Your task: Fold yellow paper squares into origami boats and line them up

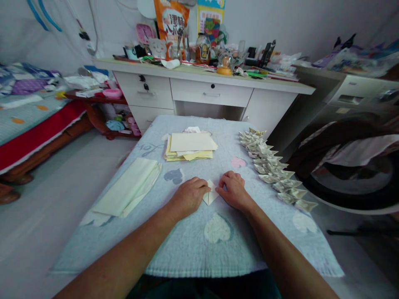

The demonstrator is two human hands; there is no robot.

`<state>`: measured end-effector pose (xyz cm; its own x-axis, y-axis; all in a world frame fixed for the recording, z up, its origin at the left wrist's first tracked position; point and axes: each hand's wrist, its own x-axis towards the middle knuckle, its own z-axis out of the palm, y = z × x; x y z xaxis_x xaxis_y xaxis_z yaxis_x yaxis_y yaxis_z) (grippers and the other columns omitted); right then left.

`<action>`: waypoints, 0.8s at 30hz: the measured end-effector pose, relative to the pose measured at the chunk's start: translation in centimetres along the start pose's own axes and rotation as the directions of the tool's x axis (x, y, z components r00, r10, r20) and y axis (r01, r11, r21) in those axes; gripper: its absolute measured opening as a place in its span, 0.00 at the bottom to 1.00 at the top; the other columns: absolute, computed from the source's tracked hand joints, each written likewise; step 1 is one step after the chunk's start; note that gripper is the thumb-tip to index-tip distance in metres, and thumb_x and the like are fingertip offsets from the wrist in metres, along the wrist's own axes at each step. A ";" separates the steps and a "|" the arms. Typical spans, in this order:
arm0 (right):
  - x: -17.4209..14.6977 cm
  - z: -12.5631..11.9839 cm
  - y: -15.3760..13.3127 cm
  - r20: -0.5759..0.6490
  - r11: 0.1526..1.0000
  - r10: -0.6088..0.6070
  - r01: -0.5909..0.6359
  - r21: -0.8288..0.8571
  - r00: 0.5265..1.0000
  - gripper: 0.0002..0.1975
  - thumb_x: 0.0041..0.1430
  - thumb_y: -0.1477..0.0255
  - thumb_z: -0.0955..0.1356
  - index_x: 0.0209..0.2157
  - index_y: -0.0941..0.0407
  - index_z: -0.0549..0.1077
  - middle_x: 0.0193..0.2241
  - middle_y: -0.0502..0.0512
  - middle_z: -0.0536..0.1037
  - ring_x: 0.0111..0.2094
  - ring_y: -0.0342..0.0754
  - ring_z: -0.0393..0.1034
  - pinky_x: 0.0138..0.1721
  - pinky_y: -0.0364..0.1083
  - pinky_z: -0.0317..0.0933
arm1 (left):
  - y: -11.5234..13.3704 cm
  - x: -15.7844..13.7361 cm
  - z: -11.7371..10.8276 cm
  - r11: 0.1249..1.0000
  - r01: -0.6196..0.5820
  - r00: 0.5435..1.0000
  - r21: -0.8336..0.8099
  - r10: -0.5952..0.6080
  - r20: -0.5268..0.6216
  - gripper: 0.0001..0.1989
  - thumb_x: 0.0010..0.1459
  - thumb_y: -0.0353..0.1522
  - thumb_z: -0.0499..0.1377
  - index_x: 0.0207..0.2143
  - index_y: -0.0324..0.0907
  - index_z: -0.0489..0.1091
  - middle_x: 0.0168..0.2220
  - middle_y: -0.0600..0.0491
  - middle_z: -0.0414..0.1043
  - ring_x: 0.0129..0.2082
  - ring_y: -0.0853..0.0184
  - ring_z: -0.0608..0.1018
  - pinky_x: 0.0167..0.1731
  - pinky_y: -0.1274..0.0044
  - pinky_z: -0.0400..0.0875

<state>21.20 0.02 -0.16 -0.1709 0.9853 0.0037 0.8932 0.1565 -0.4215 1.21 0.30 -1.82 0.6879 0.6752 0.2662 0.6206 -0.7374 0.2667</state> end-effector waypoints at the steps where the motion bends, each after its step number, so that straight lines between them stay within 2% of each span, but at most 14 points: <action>1: 0.0 0.0 0.0 0.004 1.000 -0.002 0.002 0.004 1.000 0.05 0.55 0.68 0.69 0.30 0.55 0.73 0.41 0.55 0.69 0.45 0.52 0.58 0.44 0.50 0.49 | 0.0 0.0 -0.1 1.000 0.001 1.000 -0.006 -0.001 -0.007 0.12 0.62 0.28 0.53 0.44 0.43 0.74 0.40 0.50 0.73 0.41 0.63 0.70 0.43 0.71 0.68; 7: 0.1 -0.5 0.6 0.013 0.997 -0.026 0.025 0.075 1.000 0.07 0.60 0.71 0.65 0.30 0.55 0.74 0.40 0.53 0.71 0.44 0.50 0.59 0.44 0.50 0.49 | -0.1 0.7 -0.3 0.998 0.024 0.999 -0.055 -0.026 -0.030 0.10 0.62 0.31 0.54 0.38 0.42 0.76 0.36 0.50 0.73 0.39 0.64 0.71 0.42 0.71 0.67; 10: 0.1 -0.5 0.7 0.021 0.995 -0.026 0.024 0.097 0.999 0.07 0.58 0.73 0.65 0.29 0.56 0.74 0.40 0.53 0.71 0.44 0.49 0.59 0.45 0.49 0.49 | -0.2 1.1 -0.2 0.996 0.041 0.998 -0.082 -0.044 -0.034 0.10 0.62 0.31 0.55 0.35 0.41 0.76 0.35 0.51 0.74 0.37 0.65 0.71 0.41 0.72 0.67; 17: -0.1 0.0 0.4 -0.007 0.999 -0.032 0.033 0.037 0.999 0.06 0.56 0.71 0.67 0.26 0.56 0.73 0.40 0.54 0.70 0.44 0.51 0.58 0.44 0.51 0.49 | -0.4 1.6 0.1 0.966 0.120 0.988 -0.229 -0.138 -0.063 0.07 0.60 0.28 0.57 0.32 0.41 0.75 0.33 0.52 0.74 0.37 0.66 0.73 0.40 0.74 0.66; 24: -0.3 -0.1 0.0 -0.012 0.999 -0.035 0.035 -0.020 0.999 0.06 0.56 0.71 0.67 0.27 0.56 0.73 0.40 0.55 0.70 0.44 0.52 0.58 0.44 0.51 0.49 | -0.6 1.6 0.2 0.945 0.151 0.983 -0.291 -0.173 -0.054 0.06 0.57 0.26 0.58 0.33 0.42 0.75 0.34 0.53 0.74 0.38 0.66 0.73 0.41 0.74 0.66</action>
<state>21.28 -0.24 -0.11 -0.1971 0.9799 0.0294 0.8948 0.1920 -0.4031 2.05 1.81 -1.68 0.5487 0.7928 0.2653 0.5804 -0.5897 0.5617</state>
